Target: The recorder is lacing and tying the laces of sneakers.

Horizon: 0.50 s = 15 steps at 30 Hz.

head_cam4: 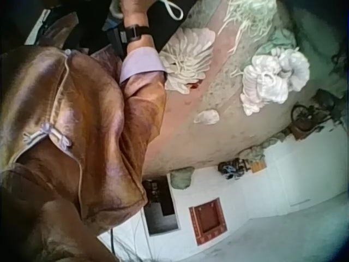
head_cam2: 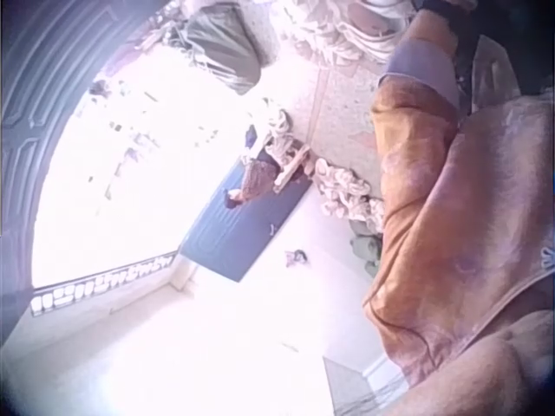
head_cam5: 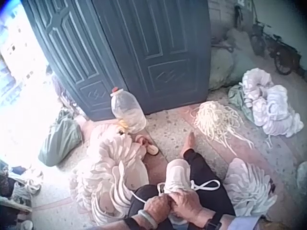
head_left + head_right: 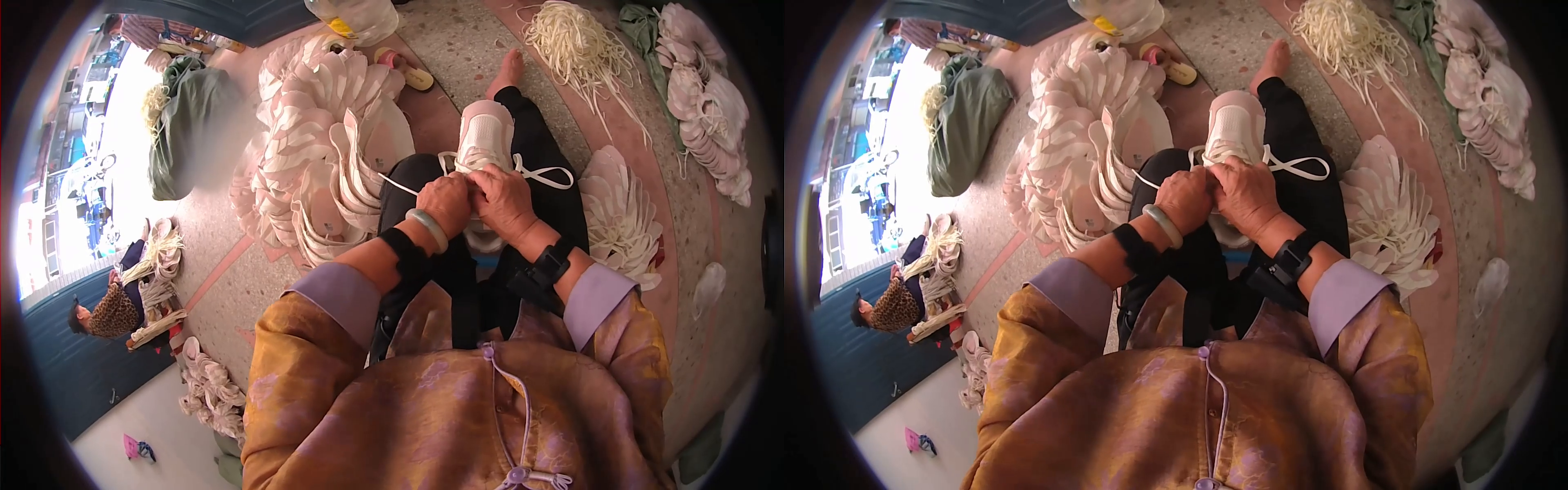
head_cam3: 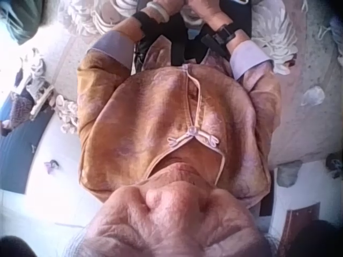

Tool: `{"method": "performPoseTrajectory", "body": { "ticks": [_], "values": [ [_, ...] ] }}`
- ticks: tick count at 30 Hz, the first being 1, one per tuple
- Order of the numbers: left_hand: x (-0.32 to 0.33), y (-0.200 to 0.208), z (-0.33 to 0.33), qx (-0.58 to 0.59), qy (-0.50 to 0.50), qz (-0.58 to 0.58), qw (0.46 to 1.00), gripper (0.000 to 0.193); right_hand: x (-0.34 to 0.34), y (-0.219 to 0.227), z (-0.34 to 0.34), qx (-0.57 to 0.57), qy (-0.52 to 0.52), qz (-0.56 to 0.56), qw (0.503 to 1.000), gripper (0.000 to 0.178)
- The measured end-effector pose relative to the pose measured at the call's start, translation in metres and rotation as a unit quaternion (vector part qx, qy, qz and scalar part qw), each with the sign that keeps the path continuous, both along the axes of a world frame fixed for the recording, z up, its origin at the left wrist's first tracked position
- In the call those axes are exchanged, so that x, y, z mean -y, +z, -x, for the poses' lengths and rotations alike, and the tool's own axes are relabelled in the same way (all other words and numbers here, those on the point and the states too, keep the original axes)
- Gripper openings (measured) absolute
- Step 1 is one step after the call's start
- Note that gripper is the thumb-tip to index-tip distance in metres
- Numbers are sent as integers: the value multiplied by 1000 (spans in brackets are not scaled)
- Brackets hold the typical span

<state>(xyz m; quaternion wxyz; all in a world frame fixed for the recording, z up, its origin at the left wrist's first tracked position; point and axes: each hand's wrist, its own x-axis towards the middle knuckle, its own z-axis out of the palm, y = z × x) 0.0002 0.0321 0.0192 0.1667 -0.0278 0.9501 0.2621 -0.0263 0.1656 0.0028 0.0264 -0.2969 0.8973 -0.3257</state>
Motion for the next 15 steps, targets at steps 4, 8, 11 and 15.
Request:
{"method": "performPoseTrajectory", "body": {
  "ticks": [4,8,11,15],
  "values": [
    [-2,-2,-1,-27,23,-15,999,15,-3,-4,3,5,5,30,1000,17],
    [8,-6,-1,-79,8,-57,995,14,-8,0,2,-2,2,22,1000,16],
    [14,-5,-2,-94,-5,-98,991,17,-7,2,4,-5,12,15,1000,14],
    [18,-10,-6,-130,29,-161,978,22,1,-2,3,-24,-8,23,999,11]
  ]
}}
